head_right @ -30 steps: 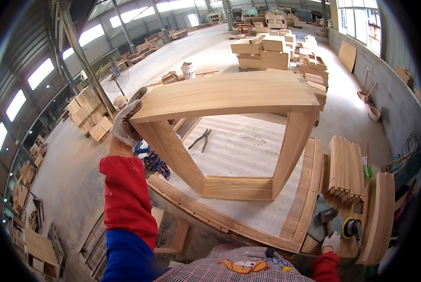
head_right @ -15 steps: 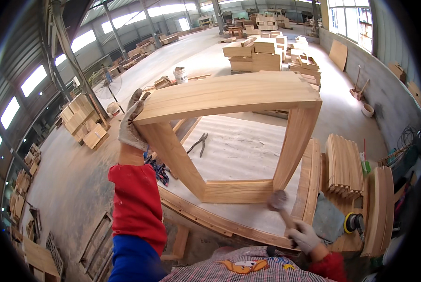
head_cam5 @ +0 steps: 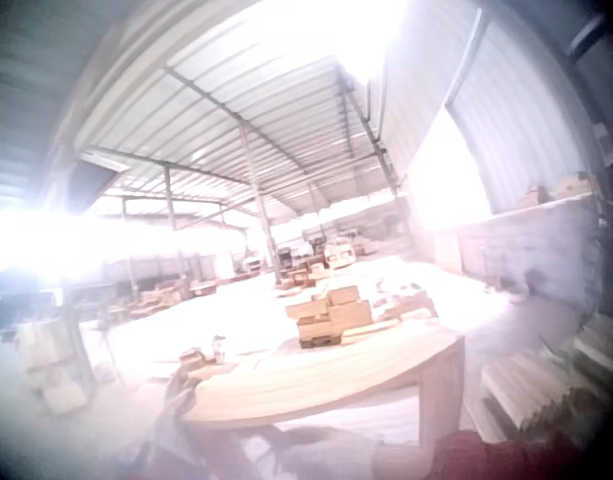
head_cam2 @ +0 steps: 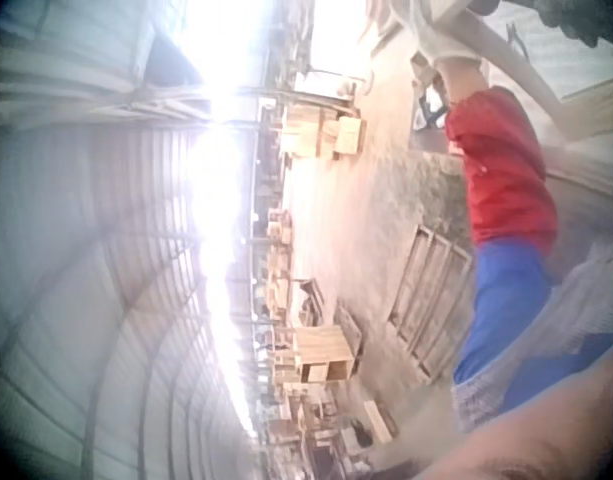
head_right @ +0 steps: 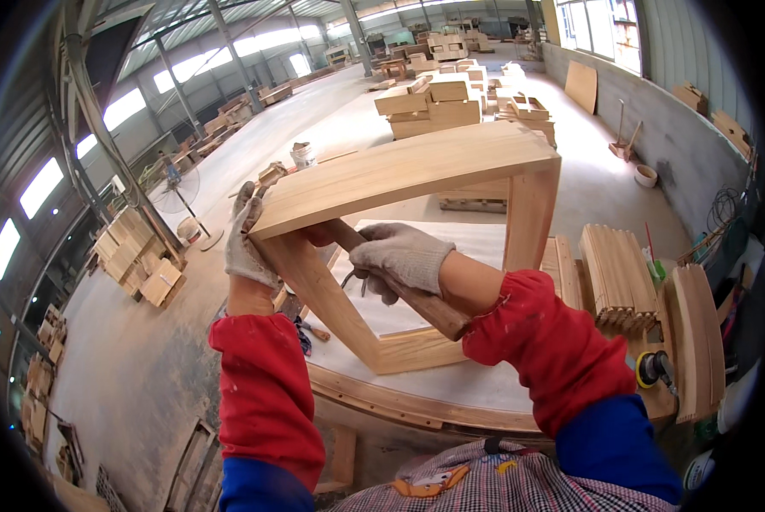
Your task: The person assembles wooden frames by hammering pieces together with a rubber mallet, checking the fit of the joints, and moving completed frames onto a wooden pallet.
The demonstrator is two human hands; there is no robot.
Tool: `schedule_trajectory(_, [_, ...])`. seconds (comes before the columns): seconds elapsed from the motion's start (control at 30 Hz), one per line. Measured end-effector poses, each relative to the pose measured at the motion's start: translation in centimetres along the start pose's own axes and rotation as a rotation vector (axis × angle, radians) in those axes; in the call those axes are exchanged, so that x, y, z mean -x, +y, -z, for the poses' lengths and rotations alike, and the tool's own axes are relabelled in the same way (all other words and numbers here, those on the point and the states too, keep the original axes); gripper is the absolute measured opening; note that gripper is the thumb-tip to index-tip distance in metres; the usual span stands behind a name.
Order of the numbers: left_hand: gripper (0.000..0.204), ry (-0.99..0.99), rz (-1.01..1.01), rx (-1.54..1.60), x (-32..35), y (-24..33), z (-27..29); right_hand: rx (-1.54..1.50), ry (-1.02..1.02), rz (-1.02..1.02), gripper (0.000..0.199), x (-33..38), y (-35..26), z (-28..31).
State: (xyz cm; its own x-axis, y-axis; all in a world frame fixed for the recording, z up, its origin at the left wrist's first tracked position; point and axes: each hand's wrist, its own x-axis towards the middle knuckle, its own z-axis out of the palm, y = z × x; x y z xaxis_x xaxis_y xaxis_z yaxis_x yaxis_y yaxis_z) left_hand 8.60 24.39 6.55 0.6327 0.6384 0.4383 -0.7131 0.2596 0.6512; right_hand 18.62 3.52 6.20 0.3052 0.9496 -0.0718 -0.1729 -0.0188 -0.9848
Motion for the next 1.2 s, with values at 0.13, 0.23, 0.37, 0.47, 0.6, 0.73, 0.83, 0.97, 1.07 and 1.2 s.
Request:
schedule_trajectory(0.13, [0.041,0.062,-0.038,-0.043,-1.0,-0.5,0.1,-0.042,0.056,-0.036,0.042,0.1,1.9,0.2])
schedule_trajectory(0.23, [0.04,0.047,-0.02,0.005,-0.8,-0.9,-0.5,-0.153,0.05,-0.145,0.036,-1.4,3.4,1.3])
schedule_trajectory(0.37, [0.038,-0.095,0.03,0.025,-0.5,0.1,-0.5,0.054,-0.011,-0.015,0.038,-0.7,0.6,0.2])
schedule_trajectory(0.47, [0.037,-0.112,0.033,0.064,-0.3,-0.3,-0.6,0.039,-0.013,0.032,0.042,-0.2,1.3,0.6])
schedule_trajectory(0.6, [0.035,-0.126,-0.022,-0.023,-1.4,-0.8,0.7,-0.088,0.042,-0.032,0.022,-0.4,3.0,0.0])
schedule_trajectory(0.73, [0.038,-0.101,-0.083,-0.057,-1.7,-1.0,1.2,-0.147,0.056,-0.235,0.022,-1.5,3.9,0.2])
schedule_trajectory(0.83, [0.039,-0.083,-0.019,-0.041,-1.4,-0.3,1.2,0.016,0.019,-0.023,0.027,-0.9,2.3,-0.9])
schedule_trajectory(0.97, [0.038,-0.183,0.058,0.029,-0.4,-0.1,-0.5,-0.065,-0.044,0.077,0.035,0.6,1.7,0.6])
schedule_trajectory(1.07, [0.037,-0.171,0.008,-0.025,-1.1,-0.5,1.1,-0.17,-0.034,-0.032,0.028,0.1,3.0,0.5])
schedule_trajectory(1.2, [0.038,-0.086,0.007,-0.112,-0.6,0.0,-0.5,-0.222,0.051,-0.305,0.019,-1.5,3.7,0.8])
